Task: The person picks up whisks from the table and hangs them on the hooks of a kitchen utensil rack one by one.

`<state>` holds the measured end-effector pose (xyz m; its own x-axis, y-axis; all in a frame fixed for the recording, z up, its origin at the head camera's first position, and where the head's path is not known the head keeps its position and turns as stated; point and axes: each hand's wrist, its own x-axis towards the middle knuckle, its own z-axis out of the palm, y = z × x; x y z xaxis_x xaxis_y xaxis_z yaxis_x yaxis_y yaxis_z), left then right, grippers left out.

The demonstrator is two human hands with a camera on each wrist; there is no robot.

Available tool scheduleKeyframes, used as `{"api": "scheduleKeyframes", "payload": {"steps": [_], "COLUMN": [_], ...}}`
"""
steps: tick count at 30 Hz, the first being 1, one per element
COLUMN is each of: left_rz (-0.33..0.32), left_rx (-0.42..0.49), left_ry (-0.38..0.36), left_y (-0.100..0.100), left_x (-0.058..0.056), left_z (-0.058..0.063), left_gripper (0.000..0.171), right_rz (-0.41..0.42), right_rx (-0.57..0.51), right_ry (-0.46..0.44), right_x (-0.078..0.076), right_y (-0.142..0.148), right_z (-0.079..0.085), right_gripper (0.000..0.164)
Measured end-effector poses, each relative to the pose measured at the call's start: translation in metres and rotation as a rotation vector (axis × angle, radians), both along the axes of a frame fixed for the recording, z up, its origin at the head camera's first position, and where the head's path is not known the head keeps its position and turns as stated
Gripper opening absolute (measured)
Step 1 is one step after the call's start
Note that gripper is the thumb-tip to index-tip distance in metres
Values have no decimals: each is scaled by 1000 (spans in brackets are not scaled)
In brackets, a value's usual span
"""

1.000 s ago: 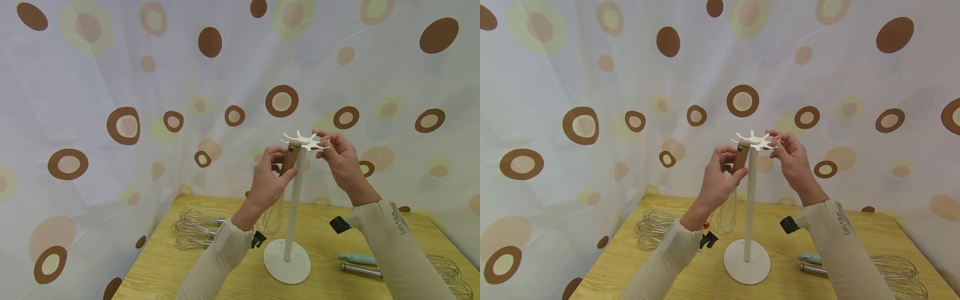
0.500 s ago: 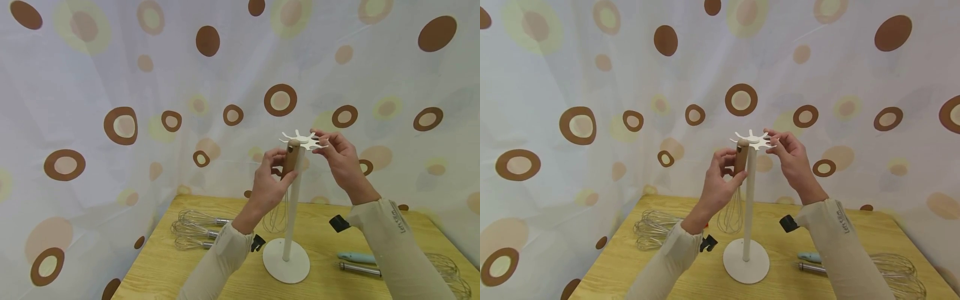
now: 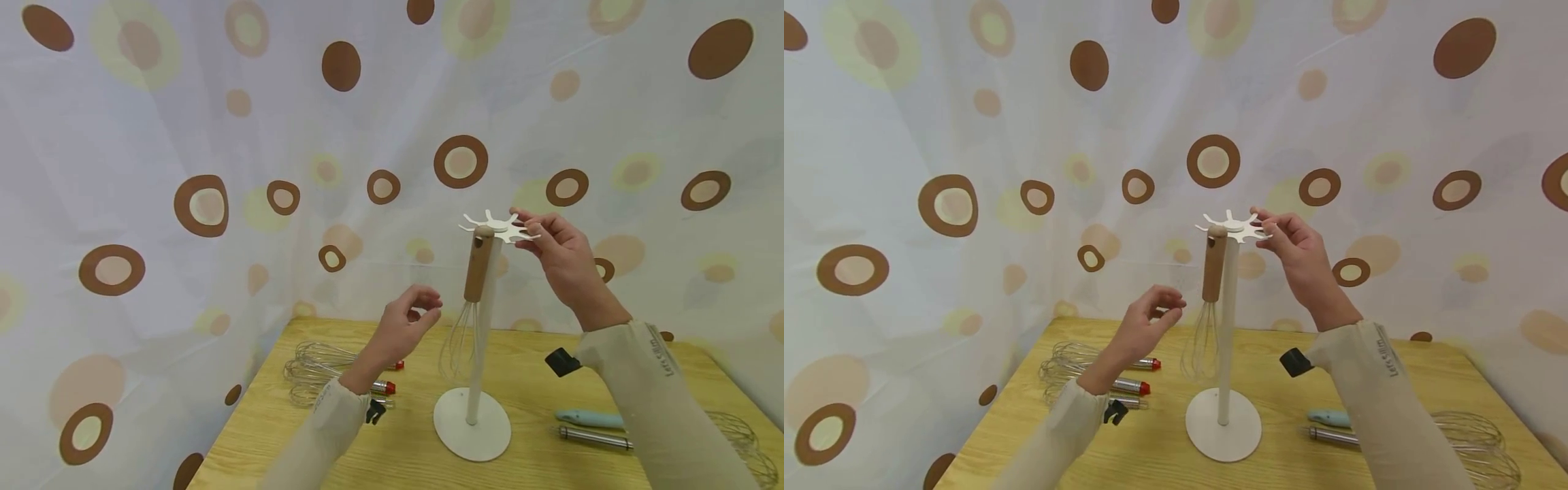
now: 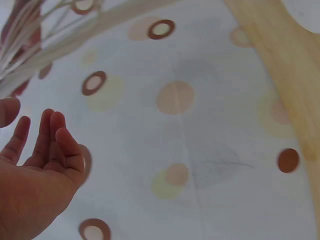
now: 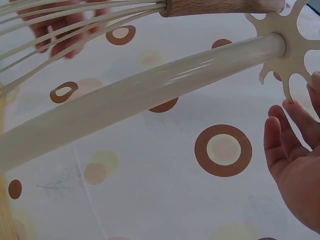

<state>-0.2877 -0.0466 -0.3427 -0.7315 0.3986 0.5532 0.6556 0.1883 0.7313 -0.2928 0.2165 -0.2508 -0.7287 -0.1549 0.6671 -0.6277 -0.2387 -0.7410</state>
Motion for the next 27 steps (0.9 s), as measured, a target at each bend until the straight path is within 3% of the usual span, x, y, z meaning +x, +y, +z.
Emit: {"api": "scheduleKeyframes", "payload": {"steps": [7, 11, 20, 27], "left_rz": [45, 44, -50, -82], "left_rx": [-294, -406, -543, -605], "left_ry": [-177, -227, -254, -275], "left_y": [-46, -66, -91, -104], "left_x": [-26, -36, -42, -43], "left_z": [-64, -91, -116, -128], "left_gripper": [20, 22, 37, 35], "right_rz": [75, 126, 219, 290], "right_rx": [-22, -29, -39, -59], "right_ry": [-47, -83, -100, -103], "right_x": [0, -1, -6, -7], "right_y": [7, 10, 13, 14], "right_z": [4, 5, 5, 4], "right_gripper": [11, 12, 14, 19]}}
